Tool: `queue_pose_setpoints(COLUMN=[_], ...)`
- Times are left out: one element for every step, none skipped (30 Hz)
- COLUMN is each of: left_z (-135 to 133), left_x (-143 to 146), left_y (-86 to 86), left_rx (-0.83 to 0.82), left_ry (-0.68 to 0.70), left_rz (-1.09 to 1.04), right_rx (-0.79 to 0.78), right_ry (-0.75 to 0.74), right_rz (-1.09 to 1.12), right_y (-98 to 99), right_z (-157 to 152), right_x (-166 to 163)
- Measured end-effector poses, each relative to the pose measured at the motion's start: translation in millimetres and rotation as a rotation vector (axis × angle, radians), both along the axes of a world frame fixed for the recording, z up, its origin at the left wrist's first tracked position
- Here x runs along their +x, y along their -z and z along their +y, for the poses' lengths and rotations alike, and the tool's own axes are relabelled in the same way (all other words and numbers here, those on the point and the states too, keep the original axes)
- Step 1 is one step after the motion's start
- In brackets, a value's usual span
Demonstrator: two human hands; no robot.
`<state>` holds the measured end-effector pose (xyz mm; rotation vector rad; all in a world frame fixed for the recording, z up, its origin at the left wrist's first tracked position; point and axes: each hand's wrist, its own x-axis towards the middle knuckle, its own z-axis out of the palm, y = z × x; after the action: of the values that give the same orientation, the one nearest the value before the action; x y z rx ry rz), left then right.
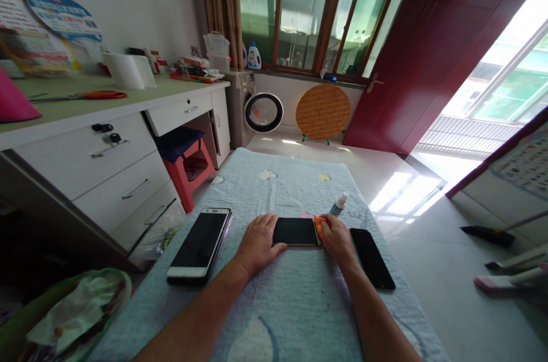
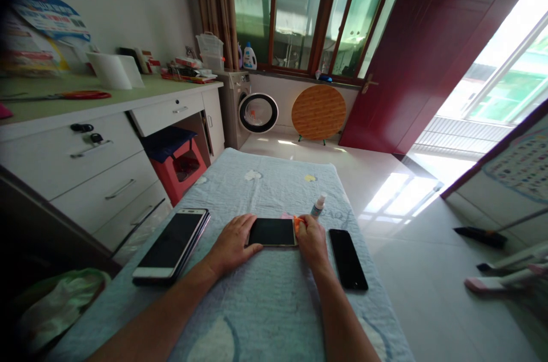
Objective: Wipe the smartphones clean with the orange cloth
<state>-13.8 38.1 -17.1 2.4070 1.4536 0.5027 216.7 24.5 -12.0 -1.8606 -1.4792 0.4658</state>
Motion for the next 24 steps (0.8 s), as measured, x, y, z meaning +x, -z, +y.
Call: queue_pose_setpoints(left_z=[0,0,0,0,0,0,0,1,1,2,2,2,3,3,3,3,2,2,2,2,2,2,2,2], left_x=[0,1,1,2,2,2,2,1,1,1,1,1,0,0,0,0,-1,-1,-1,-1,-2,-2,-2,-3], left_y=[-0.3,-0.4,-0.4,-0.1,0.5,1.2,2.0,2.9,3.7,4.3,4.6,4.4,3.9,2.8,1.4,-0.3,-2.2,-4.1,-5.9,-7.5,-8.8,-9.9,-10.5,-10.9], left_rx=[0.001,0.003,0.007,0.010,0.013,0.016,0.018,0.019,0.020,0.021,0.022,0.022,0.020,0.015,0.008,0.000,-0.007,-0.011,-0.015,-0.020,-0.025,-0.032,-0.039,-0.045], left_ry=[-0.008,-0.015,-0.021,-0.026,-0.029,-0.033,-0.035,-0.036,-0.037,-0.037,-0.035,-0.033,-0.030,-0.027,-0.023,-0.019,-0.013,-0.009,-0.004,0.000,0.004,0.010,0.016,0.021], left_rz=[-0.003,-0.006,-0.010,-0.013,-0.016,-0.020,-0.025,-0.030,-0.035,-0.039,-0.042,-0.043,-0.042,-0.039,-0.035,-0.031,-0.028,-0.027,-0.028,-0.028,-0.029,-0.029,-0.030,-0.030], right_rx=[-0.014,-0.028,-0.041,-0.056,-0.072,-0.089,-0.105,-0.116,-0.122,-0.124,-0.124,-0.123,-0.124,-0.124,-0.125,-0.124,-0.121,-0.114,-0.103,-0.090,-0.077,-0.067,-0.060,-0.055], right_ry=[-0.007,-0.017,-0.025,-0.033,-0.036,-0.036,-0.033,-0.029,-0.024,-0.020,-0.017,-0.015,-0.013,-0.010,-0.006,-0.003,-0.002,-0.003,-0.005,-0.009,-0.013,-0.014,-0.013,-0.011], right_rz=[0.002,0.006,0.012,0.021,0.031,0.041,0.049,0.052,0.052,0.051,0.049,0.049,0.055,0.065,0.079,0.096,0.115,0.136,0.157,0.176,0.191,0.202,0.209,0.219], right_y=[0.2,0.5,0.5,0.4,-0.1,-0.9,-2.1,-3.5,-5.0,-6.3,-7.4,-8.0,-8.1,-7.7,-6.9,-5.6,-4.1,-2.5,-0.8,0.8,2.3,3.8,5.2,6.5], right_z=[0,-1,-2,-3,-6,-8,-12,-15,-18,-21,-24,-25,-26,-25,-24,-22,-19,-16,-12,-9,-6,-3,0,2], right_x=[1,2,3,4,4,5,4,4,4,4,4,4,4,4,4,4,5,5,5,5,6,6,7,7])
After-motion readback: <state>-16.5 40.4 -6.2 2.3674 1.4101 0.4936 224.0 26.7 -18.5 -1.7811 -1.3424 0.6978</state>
